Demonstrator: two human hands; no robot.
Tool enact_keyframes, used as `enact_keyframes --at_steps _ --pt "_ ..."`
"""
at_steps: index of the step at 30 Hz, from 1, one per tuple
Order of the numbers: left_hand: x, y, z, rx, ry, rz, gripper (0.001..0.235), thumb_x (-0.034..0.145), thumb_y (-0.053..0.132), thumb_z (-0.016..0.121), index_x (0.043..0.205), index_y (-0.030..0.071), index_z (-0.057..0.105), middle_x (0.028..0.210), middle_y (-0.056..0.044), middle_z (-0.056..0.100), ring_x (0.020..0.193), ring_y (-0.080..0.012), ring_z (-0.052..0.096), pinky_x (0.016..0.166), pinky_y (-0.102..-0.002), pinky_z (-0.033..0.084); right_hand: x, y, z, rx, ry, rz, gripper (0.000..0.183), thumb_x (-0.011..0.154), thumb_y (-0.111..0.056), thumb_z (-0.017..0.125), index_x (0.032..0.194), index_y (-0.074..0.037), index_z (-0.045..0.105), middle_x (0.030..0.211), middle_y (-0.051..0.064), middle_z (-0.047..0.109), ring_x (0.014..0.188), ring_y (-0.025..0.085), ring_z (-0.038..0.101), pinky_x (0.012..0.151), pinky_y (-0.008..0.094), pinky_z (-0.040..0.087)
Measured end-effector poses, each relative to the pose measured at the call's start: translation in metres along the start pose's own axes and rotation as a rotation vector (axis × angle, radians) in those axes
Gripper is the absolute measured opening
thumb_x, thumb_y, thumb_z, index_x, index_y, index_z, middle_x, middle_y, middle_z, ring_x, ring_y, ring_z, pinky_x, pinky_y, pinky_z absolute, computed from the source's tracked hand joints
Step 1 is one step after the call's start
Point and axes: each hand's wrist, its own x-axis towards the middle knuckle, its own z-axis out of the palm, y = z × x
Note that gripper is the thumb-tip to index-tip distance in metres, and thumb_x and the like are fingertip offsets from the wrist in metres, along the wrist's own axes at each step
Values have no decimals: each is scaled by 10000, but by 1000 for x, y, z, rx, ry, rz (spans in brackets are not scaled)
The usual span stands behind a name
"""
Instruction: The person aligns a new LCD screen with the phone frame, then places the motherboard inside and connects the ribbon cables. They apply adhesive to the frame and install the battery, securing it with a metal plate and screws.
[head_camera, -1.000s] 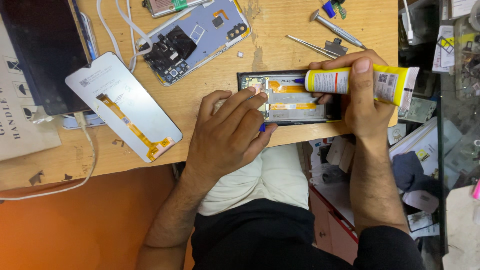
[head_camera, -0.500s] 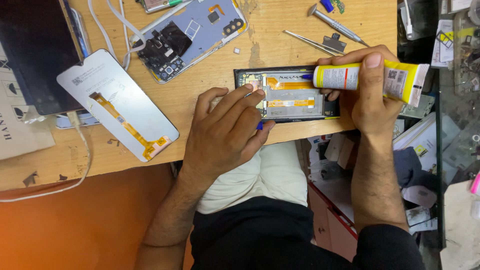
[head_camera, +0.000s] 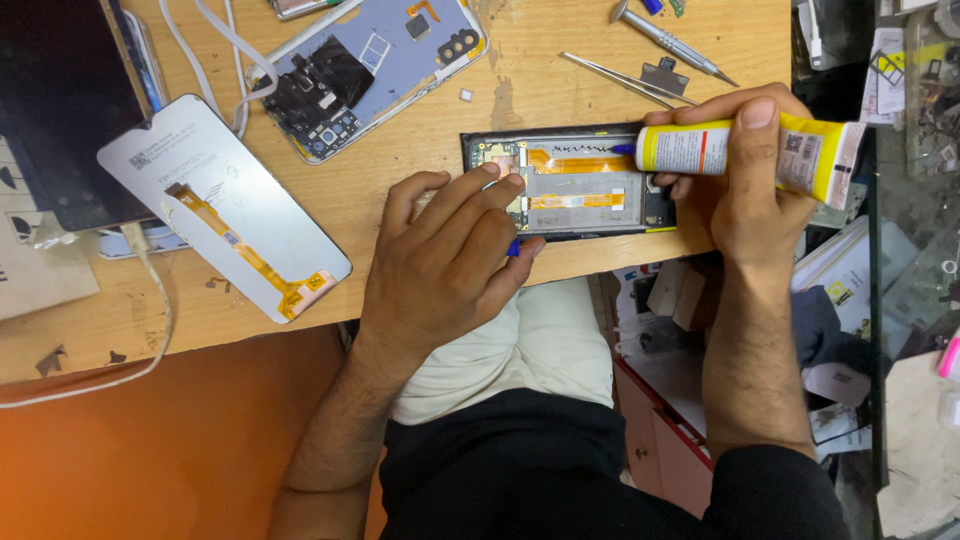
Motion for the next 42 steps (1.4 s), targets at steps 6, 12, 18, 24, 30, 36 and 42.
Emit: enact_keyframes --at_steps 6,12,18,24,30,36,42 --pt "0 0 0 -1 -1 0 276 974 275 833 977 89 630 1281 -61 711 1296 -193 605 1062 -443 428 0 -2 -2 -10 30 14 456 1267 -354 465 1132 60 597 1050 267 737 706 192 670 606 248 529" --pt "0 0 0 -3 -5 -6 279 972 279 833 969 91 627 1285 -61 710 1300 -195 605 1068 -444 426 -2 -2 -6 -15 32 0 450 1271 -352 460 1132 60 579 1051 283 731 682 193 640 609 260 529" --pt "-1 0 1 4 -6 -1 281 976 278 833 966 91 624 1288 -62 709 1307 -198 602 1068 -444 428 -3 -1 -9 -51 26 -20 447 1265 -357 456 1126 50 578 1033 278 727 667 189 640 600 264 538" --pt "-1 0 1 -8 -1 -2 277 973 271 835 973 91 625 1292 -61 708 1309 -197 601 1063 -440 430 -2 -5 -4 -43 19 -18 449 1273 -360 453 1135 49 579 1043 268 733 699 193 661 615 259 541" --pt "-1 0 -1 -14 -8 -3 273 977 267 828 980 85 624 1291 -67 709 1311 -200 602 1059 -439 430 3 -10 7 -69 -20 -30 443 1240 -364 440 1112 37 578 1035 252 737 678 169 654 584 234 519" --pt "0 1 -1 -14 -1 -2 270 980 264 823 984 81 625 1286 -71 711 1303 -201 607 1052 -437 433 7 -10 15 -39 -60 3 413 1242 -341 437 1115 27 575 1058 244 742 674 138 642 573 219 506" --pt "0 0 -1 -17 0 -2 275 981 268 824 975 84 620 1290 -64 712 1301 -198 605 1047 -437 434 9 -7 20 -50 -82 -16 398 1270 -319 438 1137 22 592 1068 221 759 688 111 656 568 200 501"
